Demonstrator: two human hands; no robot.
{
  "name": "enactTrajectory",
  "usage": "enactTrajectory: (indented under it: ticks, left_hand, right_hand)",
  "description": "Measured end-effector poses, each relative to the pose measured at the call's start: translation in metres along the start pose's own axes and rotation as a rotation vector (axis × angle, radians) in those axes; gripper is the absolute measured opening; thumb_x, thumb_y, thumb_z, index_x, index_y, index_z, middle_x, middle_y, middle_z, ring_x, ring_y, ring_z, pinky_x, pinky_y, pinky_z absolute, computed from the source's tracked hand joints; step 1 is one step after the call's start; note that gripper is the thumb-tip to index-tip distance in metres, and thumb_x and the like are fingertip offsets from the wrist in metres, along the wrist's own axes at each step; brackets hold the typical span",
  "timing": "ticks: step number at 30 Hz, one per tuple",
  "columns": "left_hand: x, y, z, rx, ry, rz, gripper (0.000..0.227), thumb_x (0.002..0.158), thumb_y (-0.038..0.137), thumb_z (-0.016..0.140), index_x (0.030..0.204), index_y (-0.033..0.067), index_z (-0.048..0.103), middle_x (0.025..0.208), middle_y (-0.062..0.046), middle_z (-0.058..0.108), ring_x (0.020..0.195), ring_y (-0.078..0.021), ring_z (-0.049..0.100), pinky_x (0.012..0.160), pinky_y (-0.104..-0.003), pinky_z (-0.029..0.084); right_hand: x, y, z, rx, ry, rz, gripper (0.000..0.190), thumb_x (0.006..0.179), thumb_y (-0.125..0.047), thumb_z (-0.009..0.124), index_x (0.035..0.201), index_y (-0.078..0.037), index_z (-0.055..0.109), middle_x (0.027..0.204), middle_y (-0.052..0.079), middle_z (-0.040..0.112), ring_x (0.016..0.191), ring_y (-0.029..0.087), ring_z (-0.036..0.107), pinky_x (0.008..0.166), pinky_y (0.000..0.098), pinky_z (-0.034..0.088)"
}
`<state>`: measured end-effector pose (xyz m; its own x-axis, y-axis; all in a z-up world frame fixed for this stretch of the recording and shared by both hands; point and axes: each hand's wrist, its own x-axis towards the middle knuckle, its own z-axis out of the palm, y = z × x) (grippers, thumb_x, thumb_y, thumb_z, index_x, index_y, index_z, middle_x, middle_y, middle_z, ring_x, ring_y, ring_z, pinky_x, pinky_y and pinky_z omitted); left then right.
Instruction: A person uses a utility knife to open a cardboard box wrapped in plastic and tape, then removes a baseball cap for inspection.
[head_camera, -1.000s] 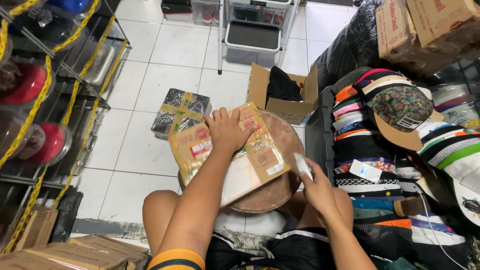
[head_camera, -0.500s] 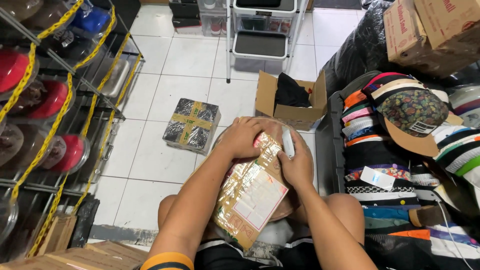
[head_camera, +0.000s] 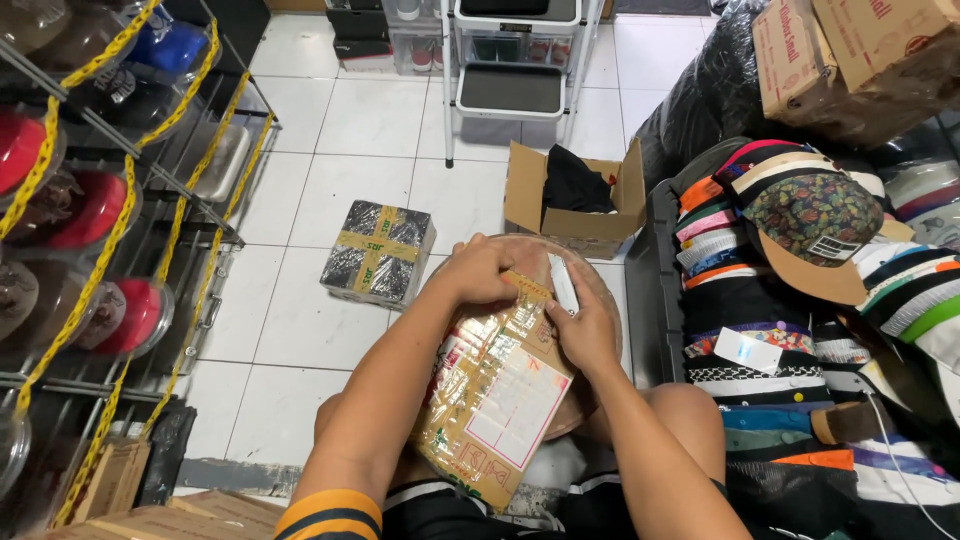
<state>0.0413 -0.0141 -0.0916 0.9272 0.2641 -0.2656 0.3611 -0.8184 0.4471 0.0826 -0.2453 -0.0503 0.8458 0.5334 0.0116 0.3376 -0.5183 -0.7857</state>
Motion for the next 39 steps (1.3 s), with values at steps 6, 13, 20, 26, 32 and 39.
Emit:
enactTrajectory:
  ticks: [6,13,20,26,32,39]
  left_hand:
    - [0.006,-0.050,0.035,-0.749,0.174,0.182,0.010,0.076,0.015,0.068,0.070,0.0115,0.074,0.076,-0.005,0.066,0.093,-0.0214,0.060,0.096,-0.040,0.047]
    - [-0.025,-0.026,0.007,-0.920,0.243,0.072,0.015,0.074,0.020,0.062,0.069,0.0115,0.074,0.081,-0.005,0.064,0.095,-0.0204,0.056,0.095,-0.039,0.046]
    - [-0.065,0.060,-0.056,0.345,0.048,-0.037,0.039,0.082,0.040,0.076,0.115,0.0189,0.077,0.111,-0.012,0.072,0.123,-0.0307,0.063,0.119,-0.075,-0.005]
    - [-0.114,0.069,-0.054,1.057,-0.080,0.357,0.026,0.100,0.019,0.054,0.109,0.0225,0.078,0.108,-0.001,0.079,0.110,-0.0228,0.069,0.122,-0.071,0.005]
    - [-0.198,0.131,-0.067,1.274,-0.441,0.510,0.034,0.098,0.025,0.049,0.121,0.0238,0.074,0.123,0.001,0.074,0.125,-0.0242,0.061,0.118,-0.074,0.007]
    - [-0.236,0.090,-0.078,1.320,-0.331,0.459,0.033,0.094,0.035,0.053,0.116,0.0255,0.076,0.131,0.007,0.070,0.136,-0.0250,0.045,0.122,-0.074,-0.002]
  right_hand:
    - [0.001,0.011,0.006,0.399,-0.098,0.180,0.046,0.101,-0.016,0.058,0.147,-0.022,0.057,0.057,0.018,0.066,0.045,0.026,0.067,0.042,0.0291,0.060]
    - [-0.001,0.004,0.002,0.345,-0.129,0.153,0.046,0.100,-0.013,0.056,0.146,-0.016,0.057,0.060,0.019,0.066,0.048,0.024,0.069,0.044,0.0297,0.060]
    - [-0.010,-0.008,-0.006,0.336,-0.096,0.125,0.047,0.102,-0.012,0.054,0.149,-0.014,0.054,0.062,0.019,0.066,0.050,0.024,0.069,0.045,0.0277,0.060]
    - [-0.012,0.004,0.003,0.329,-0.048,0.081,0.047,0.102,-0.010,0.055,0.148,-0.015,0.056,0.067,0.019,0.067,0.053,0.024,0.070,0.046,0.0282,0.060]
    - [-0.002,0.008,0.009,0.333,-0.009,0.041,0.047,0.102,-0.010,0.054,0.149,-0.015,0.055,0.065,0.018,0.066,0.053,0.024,0.070,0.045,0.0273,0.060]
    - [0.000,0.005,0.017,0.165,0.008,0.082,0.047,0.104,-0.020,0.054,0.150,-0.024,0.054,0.077,0.017,0.072,0.063,0.023,0.074,0.066,0.0315,0.063]
